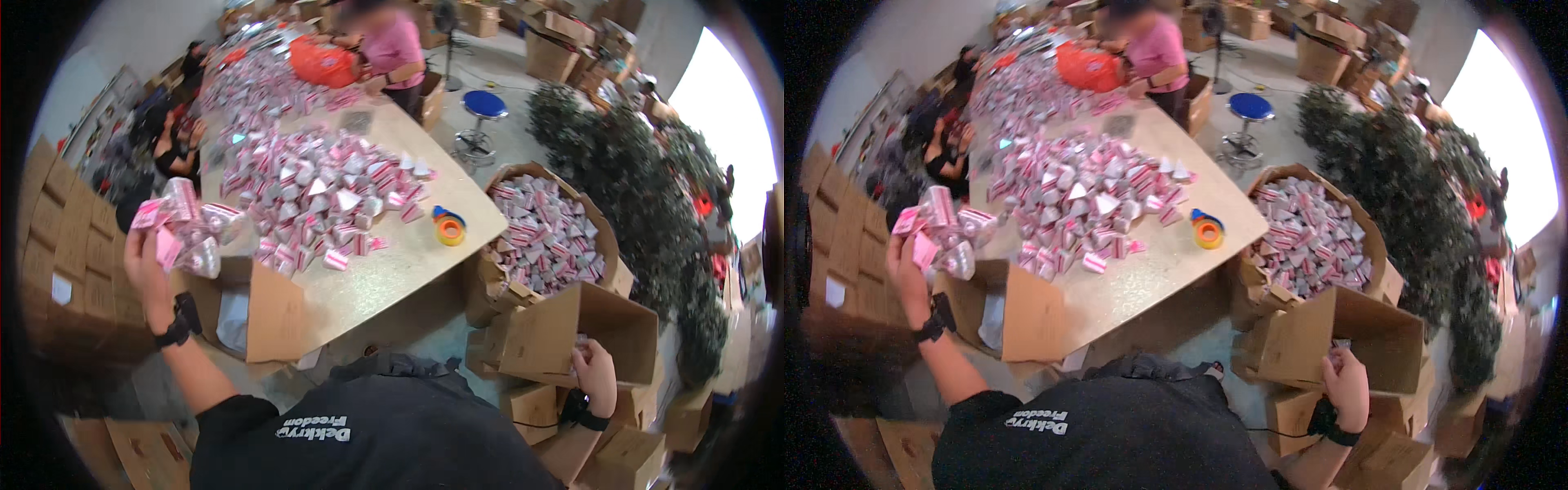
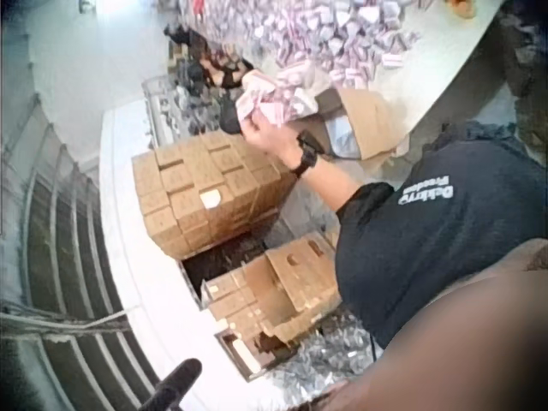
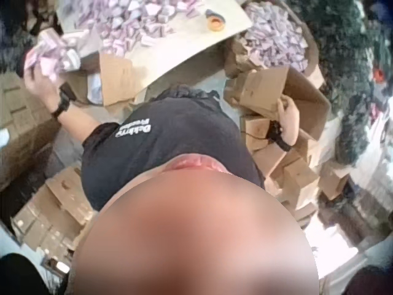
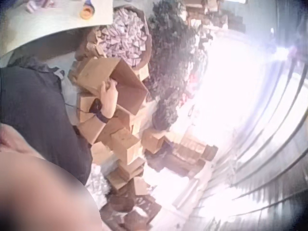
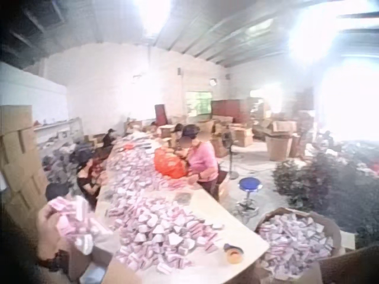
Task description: Packing small triangular boxes into larger cardboard cartons and sealing them with tape.
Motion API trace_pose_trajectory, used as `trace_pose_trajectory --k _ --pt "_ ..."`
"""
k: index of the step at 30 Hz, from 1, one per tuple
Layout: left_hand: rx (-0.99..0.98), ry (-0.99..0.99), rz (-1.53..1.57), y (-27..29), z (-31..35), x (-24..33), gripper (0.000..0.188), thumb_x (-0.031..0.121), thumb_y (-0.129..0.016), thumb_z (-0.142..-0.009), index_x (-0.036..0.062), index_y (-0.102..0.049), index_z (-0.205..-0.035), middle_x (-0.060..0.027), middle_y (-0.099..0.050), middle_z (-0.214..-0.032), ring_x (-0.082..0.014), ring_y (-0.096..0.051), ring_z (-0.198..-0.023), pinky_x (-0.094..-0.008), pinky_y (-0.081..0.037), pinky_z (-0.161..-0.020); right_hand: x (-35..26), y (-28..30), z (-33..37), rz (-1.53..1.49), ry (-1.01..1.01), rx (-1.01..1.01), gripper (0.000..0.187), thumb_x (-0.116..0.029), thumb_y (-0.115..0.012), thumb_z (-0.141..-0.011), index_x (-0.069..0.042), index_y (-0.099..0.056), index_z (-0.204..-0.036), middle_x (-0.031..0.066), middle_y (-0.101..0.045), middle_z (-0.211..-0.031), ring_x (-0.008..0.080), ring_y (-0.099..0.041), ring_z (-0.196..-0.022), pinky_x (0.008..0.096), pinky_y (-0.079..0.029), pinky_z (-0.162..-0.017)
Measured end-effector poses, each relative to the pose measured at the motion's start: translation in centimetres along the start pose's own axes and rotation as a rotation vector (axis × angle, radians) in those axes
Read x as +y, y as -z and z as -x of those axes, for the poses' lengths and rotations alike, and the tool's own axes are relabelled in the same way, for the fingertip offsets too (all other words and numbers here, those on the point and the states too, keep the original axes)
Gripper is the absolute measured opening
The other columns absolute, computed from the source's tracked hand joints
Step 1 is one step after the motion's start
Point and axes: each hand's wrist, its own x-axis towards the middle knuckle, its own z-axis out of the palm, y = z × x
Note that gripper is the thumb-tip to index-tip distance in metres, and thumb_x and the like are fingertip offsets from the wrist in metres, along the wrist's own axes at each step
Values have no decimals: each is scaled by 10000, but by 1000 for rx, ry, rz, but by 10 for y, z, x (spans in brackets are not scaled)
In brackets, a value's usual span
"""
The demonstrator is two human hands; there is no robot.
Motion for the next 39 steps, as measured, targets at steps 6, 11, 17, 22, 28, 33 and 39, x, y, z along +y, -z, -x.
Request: trace_pose_trajectory --k 6,11,17,22,28,33,39 --pt "-128 -90 351 -57 13 37 346 74 -543 -986 -60 -549 -1305 -153 -634 -1243 -229 -644 -1081 -364 -508 -964 85 28 4 63 106 270 388 -137 -697 -885 49 -572 -1203 160 -666 -732 277 -650 -667 378 -509 -654" --pt "-494 23 520 -178 48 93 415 104 -529 -982 -55 -503 -1365 -167 -597 -1333 -242 -628 -1154 -385 -514 -985 151 52 9 59 45 356 358 -141 -692 -888 57 -585 -1166 172 -650 -724 291 -642 -663 376 -509 -659" --pt "-877 49 759 -314 129 147 500 179 -573 -959 -25 -482 -1406 -196 -564 -1383 -287 -599 -1214 -428 -470 -1039 221 42 -17 440 -40 572 265 -235 -658 -906 -17 -649 -1057 167 -685 -979 356 -618 -978 462 -496 -849" --pt "-1169 110 1000 -423 228 193 592 76 -697 -887 -84 -440 -1395 -211 -564 -1362 -311 -587 -1235 -487 -485 -1048 222 17 -27 254 18 737 205 -262 -586 -932 -87 -680 -986 87 -675 -1052 316 -548 -1107 489 -411 -917" --pt "-1387 249 715 -489 327 197 359 70 -574 -982 -32 -532 -1324 -110 -632 -1223 -139 -600 -1096 -288 -477 -950 229 10 -16 195 24 773 180 -247 -604 -922 -95 -679 -983 66 -657 -1057 302 -530 -1128 507 -380 -928" --pt "-1605 526 504 -510 379 148 268 75 -596 -951 -19 -630 -1200 -37 -681 -1084 -85 -613 -931 -259 -503 -847 236 10 -5 210 61 725 168 -252 -618 -915 -104 -675 -971 55 -651 -1032 300 -536 -1106 492 -385 -913" --pt "-1771 607 329 -506 405 120 391 135 -625 -951 -44 -583 -1296 -47 -669 -1139 -99 -596 -1030 -270 -465 -944 230 13 -8 201 63 705 186 -265 -615 -916 -99 -675 -978 52 -653 -1046 296 -530 -1104 485 -377 -918"
